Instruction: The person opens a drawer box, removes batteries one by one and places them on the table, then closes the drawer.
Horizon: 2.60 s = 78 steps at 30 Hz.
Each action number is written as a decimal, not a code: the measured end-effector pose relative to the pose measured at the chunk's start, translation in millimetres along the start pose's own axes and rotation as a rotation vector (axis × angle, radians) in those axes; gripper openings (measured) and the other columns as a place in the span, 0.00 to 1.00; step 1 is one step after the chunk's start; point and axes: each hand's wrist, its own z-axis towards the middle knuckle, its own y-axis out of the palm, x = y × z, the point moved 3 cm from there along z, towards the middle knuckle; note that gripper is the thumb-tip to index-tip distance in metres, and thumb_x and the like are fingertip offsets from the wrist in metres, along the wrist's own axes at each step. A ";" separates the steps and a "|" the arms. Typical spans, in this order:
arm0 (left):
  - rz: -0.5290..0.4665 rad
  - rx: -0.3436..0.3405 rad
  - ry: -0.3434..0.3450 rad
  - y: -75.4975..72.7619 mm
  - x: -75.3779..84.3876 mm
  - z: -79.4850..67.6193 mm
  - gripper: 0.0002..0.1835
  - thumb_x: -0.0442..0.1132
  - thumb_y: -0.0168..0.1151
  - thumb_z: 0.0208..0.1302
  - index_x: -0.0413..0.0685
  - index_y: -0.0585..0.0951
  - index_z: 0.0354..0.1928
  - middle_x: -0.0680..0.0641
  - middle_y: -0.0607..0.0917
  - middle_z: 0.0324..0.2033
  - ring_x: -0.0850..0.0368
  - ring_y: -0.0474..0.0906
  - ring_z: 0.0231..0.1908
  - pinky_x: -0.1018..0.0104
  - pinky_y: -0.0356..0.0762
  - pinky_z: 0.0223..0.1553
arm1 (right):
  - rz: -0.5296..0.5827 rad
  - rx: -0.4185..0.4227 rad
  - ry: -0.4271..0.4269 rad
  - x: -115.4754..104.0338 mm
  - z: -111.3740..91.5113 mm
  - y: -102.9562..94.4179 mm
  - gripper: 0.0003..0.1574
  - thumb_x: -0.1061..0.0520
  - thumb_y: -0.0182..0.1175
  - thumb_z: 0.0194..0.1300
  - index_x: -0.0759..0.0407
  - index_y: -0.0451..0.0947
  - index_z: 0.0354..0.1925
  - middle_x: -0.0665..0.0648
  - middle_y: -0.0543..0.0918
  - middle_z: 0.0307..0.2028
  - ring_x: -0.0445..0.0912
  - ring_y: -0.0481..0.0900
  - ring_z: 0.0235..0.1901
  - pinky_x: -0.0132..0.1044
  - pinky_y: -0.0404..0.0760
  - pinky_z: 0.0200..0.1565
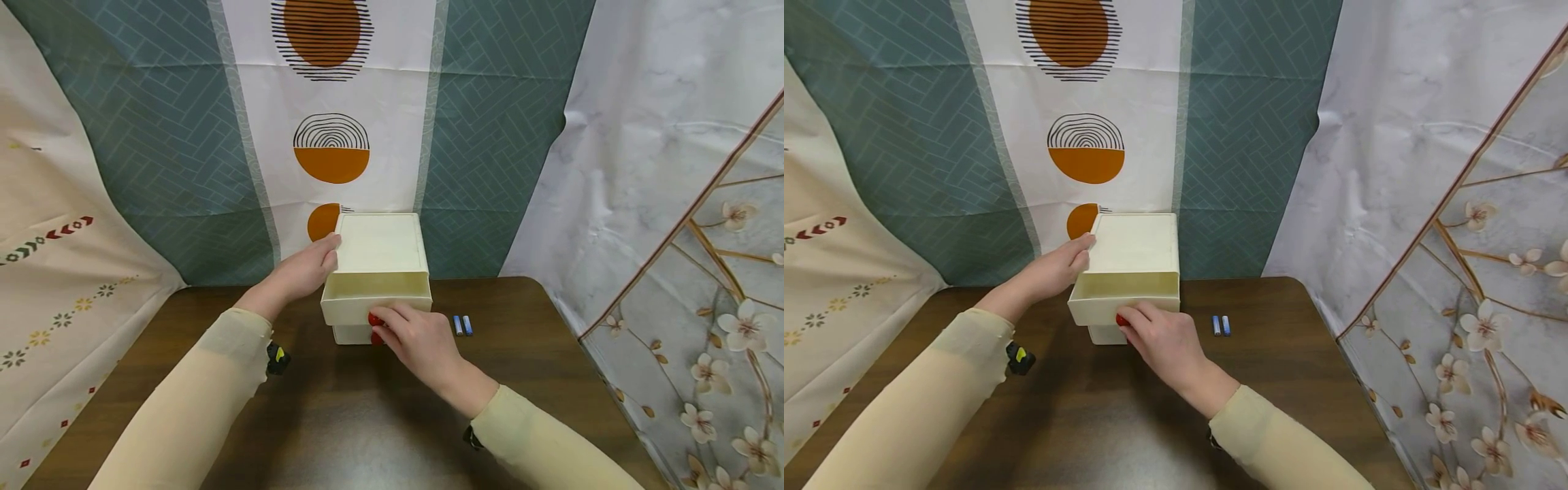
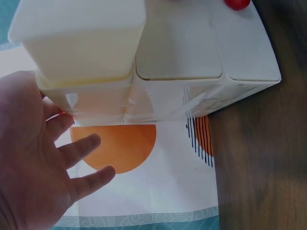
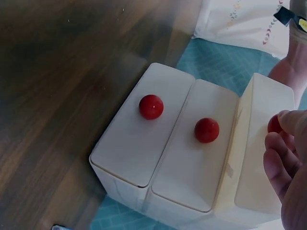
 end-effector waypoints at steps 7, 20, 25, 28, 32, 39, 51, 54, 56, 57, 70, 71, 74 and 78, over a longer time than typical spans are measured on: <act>0.008 -0.002 -0.008 0.3 -0.3 1.5 0.34 0.47 0.33 0.90 0.40 0.54 0.89 0.39 0.52 0.88 0.42 0.49 0.87 0.45 0.47 0.85 | 0.036 -0.020 0.042 9.4 7.2 6.8 0.22 0.52 0.83 0.65 0.52 0.89 0.55 0.48 0.89 0.47 0.40 0.88 0.34 0.33 0.85 0.27; 0.001 0.001 -0.014 -1.9 4.0 -2.0 0.34 0.46 0.33 0.90 0.40 0.55 0.89 0.39 0.53 0.88 0.43 0.49 0.87 0.46 0.48 0.85 | 0.037 -0.027 0.079 21.9 16.7 18.8 0.23 0.55 0.83 0.65 0.52 0.88 0.56 0.49 0.89 0.45 0.41 0.84 0.27 0.32 0.80 0.24; 0.015 0.002 -0.015 -1.9 4.8 -2.1 0.34 0.47 0.32 0.90 0.40 0.55 0.89 0.39 0.53 0.88 0.43 0.49 0.87 0.46 0.48 0.85 | 0.036 -0.029 0.086 26.2 18.3 22.4 0.23 0.55 0.82 0.66 0.52 0.88 0.57 0.49 0.89 0.47 0.41 0.85 0.27 0.32 0.80 0.24; 0.020 0.002 -0.019 -2.1 4.6 -2.0 0.34 0.47 0.32 0.90 0.41 0.55 0.89 0.40 0.53 0.88 0.43 0.49 0.87 0.46 0.48 0.85 | 0.034 -0.031 0.092 28.3 18.8 23.7 0.22 0.55 0.81 0.67 0.52 0.88 0.57 0.49 0.89 0.46 0.40 0.84 0.26 0.33 0.79 0.23; 0.019 -0.005 -0.015 -2.2 4.2 -1.0 0.34 0.47 0.32 0.90 0.40 0.54 0.89 0.39 0.53 0.88 0.43 0.48 0.87 0.45 0.47 0.85 | 0.032 -0.037 0.107 30.6 19.7 25.2 0.20 0.54 0.81 0.67 0.51 0.88 0.55 0.49 0.88 0.44 0.40 0.82 0.24 0.33 0.78 0.22; 0.007 -0.020 -0.015 -2.2 2.6 0.0 0.34 0.47 0.33 0.91 0.39 0.53 0.89 0.39 0.52 0.88 0.43 0.47 0.87 0.45 0.46 0.85 | 0.030 -0.039 0.114 33.8 22.3 28.9 0.19 0.54 0.80 0.68 0.51 0.88 0.55 0.49 0.88 0.44 0.41 0.82 0.24 0.33 0.79 0.23; -0.006 -0.019 -0.022 -2.0 1.0 -0.1 0.34 0.47 0.33 0.91 0.40 0.53 0.89 0.39 0.52 0.88 0.43 0.47 0.87 0.45 0.46 0.85 | 0.030 -0.031 0.122 31.9 20.3 29.3 0.22 0.55 0.81 0.67 0.51 0.87 0.57 0.49 0.86 0.41 0.40 0.79 0.23 0.33 0.78 0.22; -0.001 -0.021 -0.024 -2.0 1.3 0.6 0.34 0.48 0.33 0.91 0.41 0.53 0.89 0.40 0.52 0.88 0.43 0.47 0.87 0.45 0.46 0.85 | 0.036 -0.030 0.133 31.5 16.4 28.7 0.23 0.55 0.81 0.67 0.50 0.87 0.58 0.48 0.85 0.39 0.40 0.80 0.23 0.33 0.76 0.21; 0.001 -0.020 -0.022 -2.0 2.1 0.8 0.34 0.48 0.33 0.91 0.41 0.53 0.89 0.40 0.52 0.88 0.43 0.47 0.87 0.45 0.46 0.85 | 0.047 -0.032 0.143 31.1 13.0 28.3 0.24 0.55 0.81 0.68 0.51 0.87 0.59 0.48 0.86 0.39 0.40 0.82 0.25 0.33 0.77 0.22; 0.002 -0.020 -0.019 -2.1 2.5 1.0 0.34 0.48 0.33 0.91 0.41 0.53 0.89 0.40 0.52 0.88 0.43 0.47 0.87 0.45 0.46 0.85 | 0.050 -0.032 0.147 30.9 11.4 28.0 0.24 0.55 0.81 0.67 0.51 0.87 0.60 0.47 0.86 0.40 0.40 0.82 0.25 0.33 0.77 0.22; 0.000 -0.011 -0.014 -1.6 1.0 -0.8 0.34 0.47 0.33 0.90 0.40 0.53 0.89 0.40 0.52 0.88 0.43 0.47 0.87 0.46 0.46 0.85 | 0.101 -0.071 0.112 22.7 -6.3 33.2 0.21 0.54 0.81 0.68 0.52 0.87 0.56 0.48 0.87 0.38 0.39 0.85 0.28 0.31 0.76 0.22; -0.003 -0.011 -0.015 -1.7 1.3 -1.2 0.34 0.47 0.33 0.91 0.40 0.53 0.89 0.40 0.52 0.88 0.43 0.47 0.87 0.46 0.46 0.85 | 0.107 -0.083 0.111 22.4 -7.5 35.1 0.20 0.54 0.81 0.68 0.52 0.87 0.55 0.48 0.87 0.37 0.39 0.86 0.29 0.31 0.76 0.22; -0.008 -0.014 -0.015 -1.8 1.9 -2.0 0.34 0.47 0.34 0.90 0.40 0.53 0.89 0.39 0.52 0.88 0.43 0.47 0.87 0.45 0.46 0.85 | 0.120 -0.125 0.117 22.1 -11.0 40.0 0.17 0.55 0.81 0.67 0.51 0.88 0.52 0.48 0.87 0.36 0.39 0.86 0.30 0.30 0.75 0.22; -0.009 -0.017 -0.011 -1.8 2.6 -1.7 0.34 0.47 0.33 0.90 0.39 0.53 0.89 0.39 0.52 0.88 0.43 0.47 0.87 0.45 0.46 0.85 | 0.116 -0.176 0.141 23.0 -13.7 44.4 0.17 0.55 0.81 0.67 0.50 0.88 0.53 0.47 0.88 0.37 0.38 0.88 0.31 0.32 0.77 0.23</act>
